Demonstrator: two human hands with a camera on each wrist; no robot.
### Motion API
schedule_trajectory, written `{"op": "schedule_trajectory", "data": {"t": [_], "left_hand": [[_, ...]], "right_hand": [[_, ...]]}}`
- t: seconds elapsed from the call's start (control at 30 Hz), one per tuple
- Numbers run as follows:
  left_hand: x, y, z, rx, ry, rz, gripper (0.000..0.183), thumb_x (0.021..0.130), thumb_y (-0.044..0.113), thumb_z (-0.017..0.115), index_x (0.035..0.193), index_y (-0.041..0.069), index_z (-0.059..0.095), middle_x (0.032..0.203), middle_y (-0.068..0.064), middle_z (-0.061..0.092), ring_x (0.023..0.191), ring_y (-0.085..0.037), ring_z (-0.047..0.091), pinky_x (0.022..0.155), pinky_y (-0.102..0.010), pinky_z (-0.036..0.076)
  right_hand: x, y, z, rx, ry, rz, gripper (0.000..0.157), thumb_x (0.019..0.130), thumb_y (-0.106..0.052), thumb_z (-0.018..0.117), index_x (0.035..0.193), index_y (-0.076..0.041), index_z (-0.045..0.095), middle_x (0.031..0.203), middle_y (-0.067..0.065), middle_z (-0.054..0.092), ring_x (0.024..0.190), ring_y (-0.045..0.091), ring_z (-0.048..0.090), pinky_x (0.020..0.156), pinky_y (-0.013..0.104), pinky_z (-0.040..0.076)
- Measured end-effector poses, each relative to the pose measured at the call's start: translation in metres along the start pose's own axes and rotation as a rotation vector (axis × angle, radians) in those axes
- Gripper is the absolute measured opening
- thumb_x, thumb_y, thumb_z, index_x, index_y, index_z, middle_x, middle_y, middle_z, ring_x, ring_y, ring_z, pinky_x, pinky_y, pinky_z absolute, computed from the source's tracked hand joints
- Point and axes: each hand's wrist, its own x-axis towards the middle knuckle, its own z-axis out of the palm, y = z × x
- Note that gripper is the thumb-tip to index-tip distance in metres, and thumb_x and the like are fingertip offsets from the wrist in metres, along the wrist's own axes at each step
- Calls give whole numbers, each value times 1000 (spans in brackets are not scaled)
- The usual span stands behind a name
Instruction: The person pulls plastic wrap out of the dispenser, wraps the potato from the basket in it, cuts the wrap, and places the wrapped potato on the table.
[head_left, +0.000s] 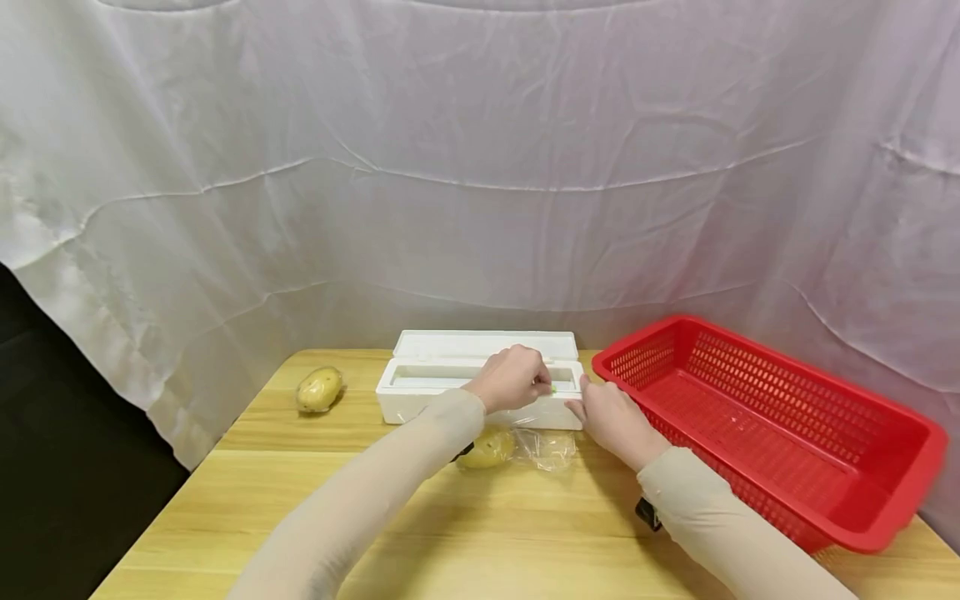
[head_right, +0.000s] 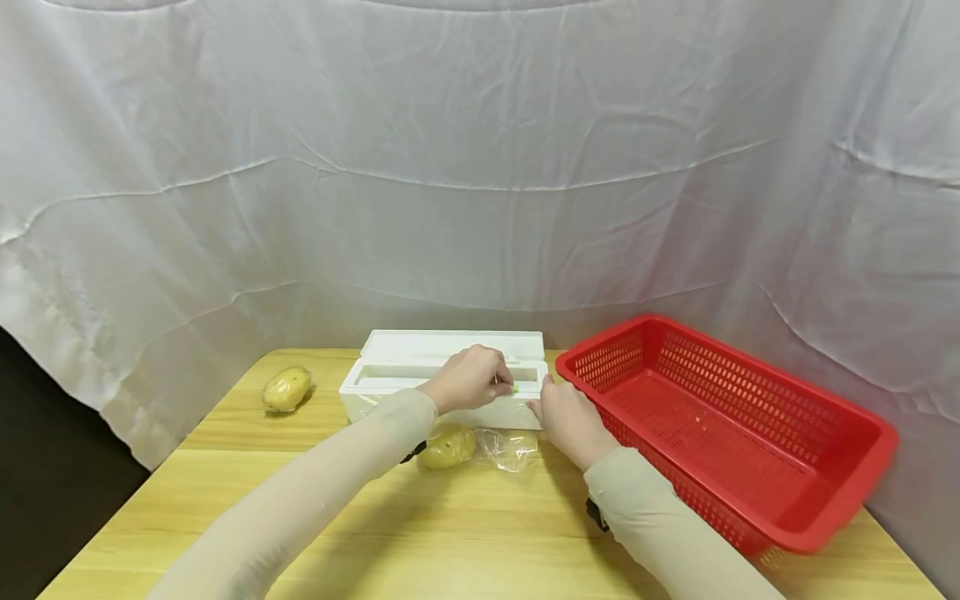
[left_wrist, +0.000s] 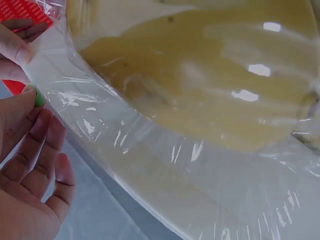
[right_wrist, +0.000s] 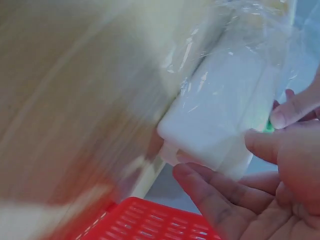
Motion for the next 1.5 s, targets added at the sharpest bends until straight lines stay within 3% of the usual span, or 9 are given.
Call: {"op": "schedule_trajectory", "data": {"t": [0.13,0.2,0.3,0.4,0.5,0.7,0.93,1.2,1.5], "left_hand": [[0,2,-2,0,-4,2,20,100,21,78,81,18,85,85,10,76,71,-5,57,63,-21,47],[0,2,-3,-4,-4,8,22,100,20,78,79,16,83,82,11,74,69,-5,53,62,-21,44],[0,3,-3,-10,-4,16,23,100,19,78,78,14,83,80,11,72,68,-5,51,61,-21,43],[0,2,-1,-15,-6,16,22,100,19,78,79,14,83,80,11,72,67,-5,51,61,-21,43],[0,1,0,-14,-6,16,23,100,21,78,78,15,83,79,11,73,66,-5,52,61,-20,43],[1,1,-2,0,4,32,21,99,20,78,79,15,84,81,10,74,70,-6,54,63,-21,45],[-1,0,-5,7,-1,29,21,100,18,77,80,14,84,78,8,70,71,-7,53,63,-23,44],[-3,-2,-7,7,-9,22,15,100,19,78,88,17,87,87,7,77,76,-8,58,68,-24,50],[-4,-6,-4,2,-9,29,20,100,19,77,83,13,85,80,8,71,71,-7,51,64,-22,43]], "right_hand": [[3,2,-6,53,-97,16,59,98,-12,72,140,24,52,62,8,54,54,18,48,48,30,42],[4,3,-8,76,-103,21,58,97,-17,74,136,22,56,63,8,54,54,19,48,49,31,43],[5,3,-6,98,-49,20,45,98,-30,78,109,12,67,62,7,53,52,19,48,48,32,43],[6,2,-2,79,47,14,46,98,-38,79,79,-1,59,59,6,48,48,20,47,44,32,39],[6,2,3,15,137,-4,51,97,-38,80,70,-4,54,56,8,49,46,24,53,43,36,43],[8,1,5,-31,172,12,49,94,-37,81,72,-1,58,59,15,55,50,36,61,48,47,52],[9,0,4,-6,109,38,44,95,-35,80,73,-1,61,60,14,56,50,31,56,49,44,51],[8,-1,3,-8,107,26,42,95,-33,80,75,-1,62,60,13,56,50,30,56,48,43,50],[9,-2,1,-2,47,69,42,96,-35,79,76,-2,64,62,14,59,52,30,56,50,42,49]]}}
